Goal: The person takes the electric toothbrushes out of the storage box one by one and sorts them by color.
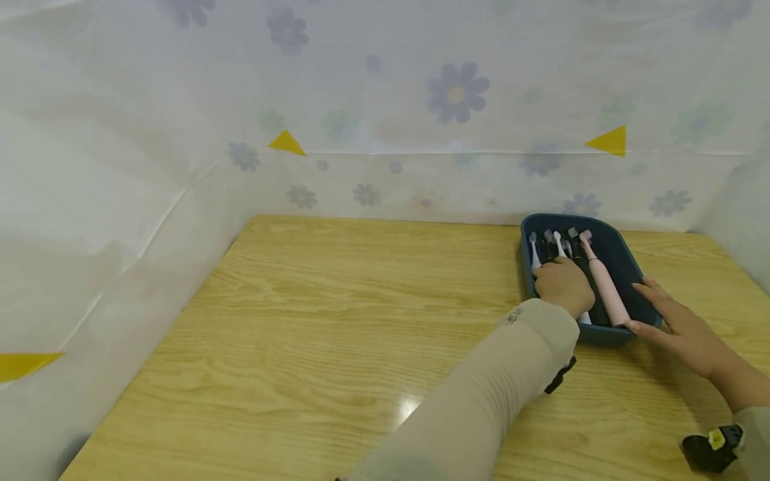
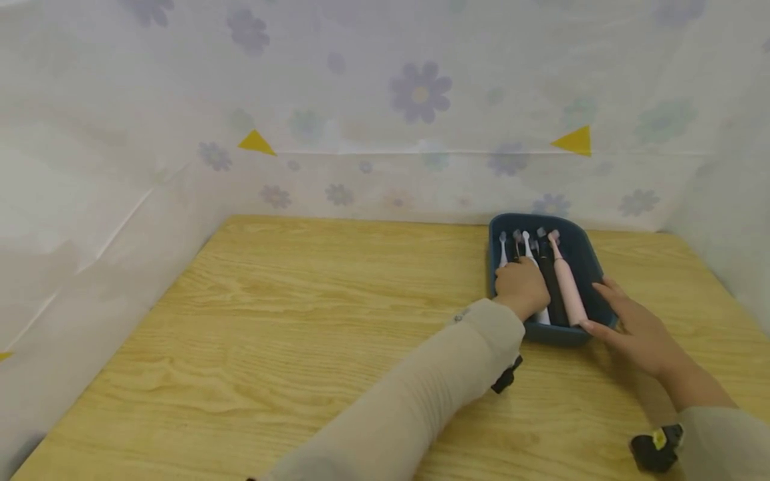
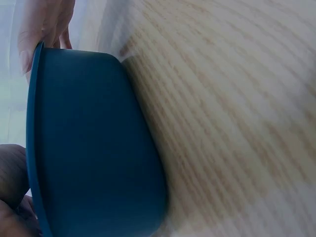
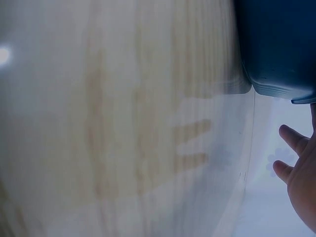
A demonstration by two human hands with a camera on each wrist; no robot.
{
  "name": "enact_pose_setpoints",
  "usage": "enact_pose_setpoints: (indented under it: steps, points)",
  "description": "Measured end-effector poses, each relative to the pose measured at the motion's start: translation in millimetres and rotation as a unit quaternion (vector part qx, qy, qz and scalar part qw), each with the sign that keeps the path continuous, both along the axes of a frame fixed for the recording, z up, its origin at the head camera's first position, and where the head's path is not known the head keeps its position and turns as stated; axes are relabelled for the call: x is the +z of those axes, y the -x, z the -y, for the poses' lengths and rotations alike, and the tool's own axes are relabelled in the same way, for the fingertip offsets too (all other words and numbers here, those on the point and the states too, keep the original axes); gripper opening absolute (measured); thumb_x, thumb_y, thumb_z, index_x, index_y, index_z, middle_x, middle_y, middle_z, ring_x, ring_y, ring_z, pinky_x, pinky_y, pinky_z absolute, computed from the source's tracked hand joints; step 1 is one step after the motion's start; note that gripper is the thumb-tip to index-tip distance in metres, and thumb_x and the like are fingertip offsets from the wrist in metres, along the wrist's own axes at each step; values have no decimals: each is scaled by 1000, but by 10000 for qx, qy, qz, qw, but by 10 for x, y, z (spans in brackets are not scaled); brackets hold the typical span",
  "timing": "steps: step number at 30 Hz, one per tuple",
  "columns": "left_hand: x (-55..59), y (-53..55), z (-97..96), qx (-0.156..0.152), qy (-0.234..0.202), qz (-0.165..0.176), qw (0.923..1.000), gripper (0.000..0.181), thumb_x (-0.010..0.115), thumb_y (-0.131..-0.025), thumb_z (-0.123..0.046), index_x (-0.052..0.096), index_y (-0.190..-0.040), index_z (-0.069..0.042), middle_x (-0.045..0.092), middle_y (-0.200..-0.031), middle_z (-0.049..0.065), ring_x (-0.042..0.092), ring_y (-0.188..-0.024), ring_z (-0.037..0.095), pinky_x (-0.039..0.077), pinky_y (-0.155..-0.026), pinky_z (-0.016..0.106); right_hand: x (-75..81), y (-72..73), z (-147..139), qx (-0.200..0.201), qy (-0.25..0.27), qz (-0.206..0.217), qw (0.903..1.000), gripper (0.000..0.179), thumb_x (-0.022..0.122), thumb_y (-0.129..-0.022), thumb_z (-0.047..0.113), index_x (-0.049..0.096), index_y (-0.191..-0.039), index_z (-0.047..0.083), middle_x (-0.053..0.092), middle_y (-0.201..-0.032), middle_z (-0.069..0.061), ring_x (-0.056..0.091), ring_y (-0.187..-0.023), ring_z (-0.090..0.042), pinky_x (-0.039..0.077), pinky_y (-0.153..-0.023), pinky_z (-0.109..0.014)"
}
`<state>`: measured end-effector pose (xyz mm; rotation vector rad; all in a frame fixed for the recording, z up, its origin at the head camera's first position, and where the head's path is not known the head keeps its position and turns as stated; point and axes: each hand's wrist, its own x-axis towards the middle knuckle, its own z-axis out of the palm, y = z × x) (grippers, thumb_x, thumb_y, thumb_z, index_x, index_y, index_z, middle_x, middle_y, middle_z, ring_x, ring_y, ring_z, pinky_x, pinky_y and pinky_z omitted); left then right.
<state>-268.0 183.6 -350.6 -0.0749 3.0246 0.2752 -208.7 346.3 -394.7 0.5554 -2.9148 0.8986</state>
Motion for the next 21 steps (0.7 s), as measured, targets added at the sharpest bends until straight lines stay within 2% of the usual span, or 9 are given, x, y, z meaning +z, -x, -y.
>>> enact_pose_setpoints:
  steps: [6,12,17,21]
  points:
    - [15,16,5,102,-143,157,9997,67,62,-70,-50,36,-128,-30,54,-105,-8,53,-86,11,45,-60,25,-17,-4,-7,57,113,42,9999,70,50,-87,16,3,-139,6,-13,-141,-10,-4,-121,-47,20,-71,-70]
    - [15,21,14,347,-521,259,9977,71,65,-68,-47,33,-129,-30,52,-107,-5,51,-89,16,44,-53,28,-36,-14,-19,222,201,8,9996,68,49,-88,13,5,-139,8,-9,-142,-10,-5,-124,-38,23,-70,-67]
    - [89,31,62,539,-1245,206,9905,73,67,-68,-43,31,-130,-28,54,-105,-3,53,-86,17,45,-54,29,-20,-16,-11,213,163,0,9996,68,49,-88,14,5,-139,7,-8,-142,-12,-3,-123,-42,23,-70,-67]
    - [166,30,91,492,-1329,118,9898,72,65,-69,-44,30,-131,-27,57,-97,-6,54,-77,14,44,-61,26,-2,-6,1,113,71,20,9999,69,49,-88,16,4,-139,5,-10,-141,-14,-1,-120,-49,23,-69,-68]
